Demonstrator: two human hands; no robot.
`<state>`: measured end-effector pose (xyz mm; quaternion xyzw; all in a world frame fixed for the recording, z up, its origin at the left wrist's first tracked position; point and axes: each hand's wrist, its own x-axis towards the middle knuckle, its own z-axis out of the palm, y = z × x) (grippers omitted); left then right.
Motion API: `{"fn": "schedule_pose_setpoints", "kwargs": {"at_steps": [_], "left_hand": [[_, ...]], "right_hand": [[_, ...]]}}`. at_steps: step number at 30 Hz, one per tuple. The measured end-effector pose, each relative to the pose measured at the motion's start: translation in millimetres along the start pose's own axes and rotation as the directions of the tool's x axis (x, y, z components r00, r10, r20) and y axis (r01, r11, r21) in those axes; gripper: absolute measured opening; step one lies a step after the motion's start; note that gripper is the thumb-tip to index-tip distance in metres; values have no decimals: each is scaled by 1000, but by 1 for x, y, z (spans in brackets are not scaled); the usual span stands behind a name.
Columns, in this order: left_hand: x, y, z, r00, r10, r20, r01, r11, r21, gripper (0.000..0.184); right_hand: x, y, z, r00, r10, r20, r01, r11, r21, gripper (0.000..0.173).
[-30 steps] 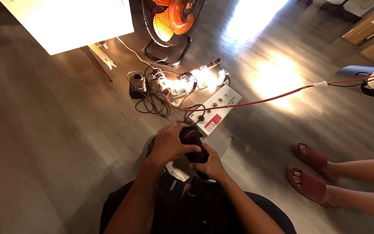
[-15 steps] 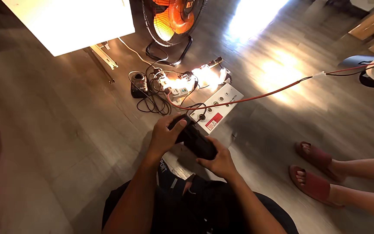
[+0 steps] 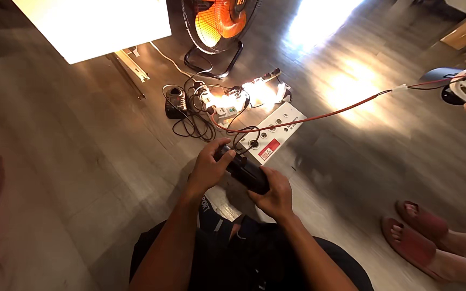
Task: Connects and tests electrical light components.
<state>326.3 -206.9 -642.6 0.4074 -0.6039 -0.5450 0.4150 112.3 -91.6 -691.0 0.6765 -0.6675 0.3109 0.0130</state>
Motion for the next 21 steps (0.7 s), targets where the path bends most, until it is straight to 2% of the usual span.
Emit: {"fn": "schedule_pose_setpoints", "kwargs": {"at_steps": [4,9,14,21], "left_hand": [[2,-6,4,997,-47,-56,56,985,164,42],[0,-5,8,990,-8,-138,49,954,295,45],[1,-10,12,990,78,-118,-39,952,304,50],[-2,-9,14,990,97,-107,-61,952,301,48]], "right_hand": [[-6,2,1,1000,10,7,-10,999,40,76],[-7,-2,3,1000,16,22,-18,997,78,76],[-5,-4,5,997,65,30,-68,992,111,77],[-7,-6,4,993,101,64,-111,977,179,79]]}}
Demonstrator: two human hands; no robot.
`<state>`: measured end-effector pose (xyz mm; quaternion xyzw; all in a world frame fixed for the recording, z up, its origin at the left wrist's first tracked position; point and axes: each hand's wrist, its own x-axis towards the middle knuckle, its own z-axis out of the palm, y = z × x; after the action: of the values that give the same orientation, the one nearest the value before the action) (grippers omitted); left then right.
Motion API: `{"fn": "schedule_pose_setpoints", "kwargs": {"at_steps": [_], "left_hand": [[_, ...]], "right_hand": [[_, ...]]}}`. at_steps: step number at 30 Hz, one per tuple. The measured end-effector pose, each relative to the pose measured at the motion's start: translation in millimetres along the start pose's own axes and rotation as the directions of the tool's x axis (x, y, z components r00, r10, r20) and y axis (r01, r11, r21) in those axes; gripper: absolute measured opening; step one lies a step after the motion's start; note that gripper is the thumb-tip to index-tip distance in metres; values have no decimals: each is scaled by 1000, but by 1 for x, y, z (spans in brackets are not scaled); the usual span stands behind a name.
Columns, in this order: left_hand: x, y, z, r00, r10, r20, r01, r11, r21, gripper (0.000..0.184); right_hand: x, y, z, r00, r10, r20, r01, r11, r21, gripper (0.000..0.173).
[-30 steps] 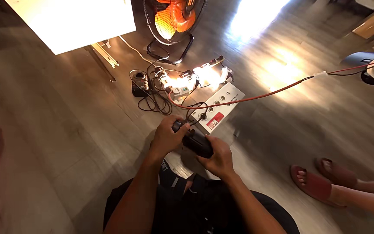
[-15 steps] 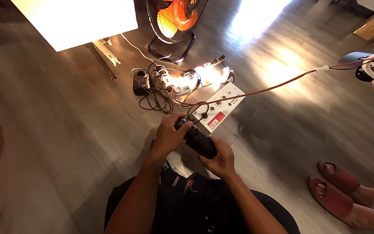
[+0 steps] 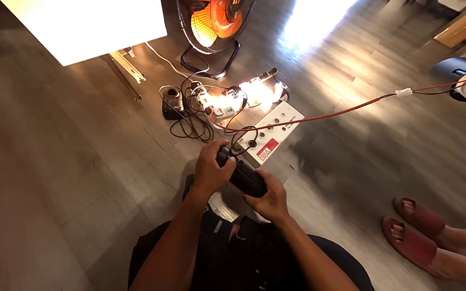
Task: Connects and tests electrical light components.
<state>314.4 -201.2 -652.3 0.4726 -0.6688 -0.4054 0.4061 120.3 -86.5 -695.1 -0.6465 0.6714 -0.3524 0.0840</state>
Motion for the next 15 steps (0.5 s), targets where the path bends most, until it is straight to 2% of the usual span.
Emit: {"fn": "schedule_pose_setpoints", "kwargs": {"at_steps": [5,10,12,15], "left_hand": [[-2,-4,-6,995,104,10,-104,994,-31,56],[-10,-3,-17,990,124,72,-129,990,55,65],[-20,-1,-24,993,108,38,-109,994,30,67],[-64,6,-54,991,32,-133,-25,998,55,66]], "right_hand": [[1,-4,0,1000,8,13,-8,999,47,79],[-6,-10,0,985,99,145,-123,979,165,88],[-12,-14,1,975,125,186,-158,972,174,91],[-25,-20,-3,970,113,214,-144,980,139,89]]}}
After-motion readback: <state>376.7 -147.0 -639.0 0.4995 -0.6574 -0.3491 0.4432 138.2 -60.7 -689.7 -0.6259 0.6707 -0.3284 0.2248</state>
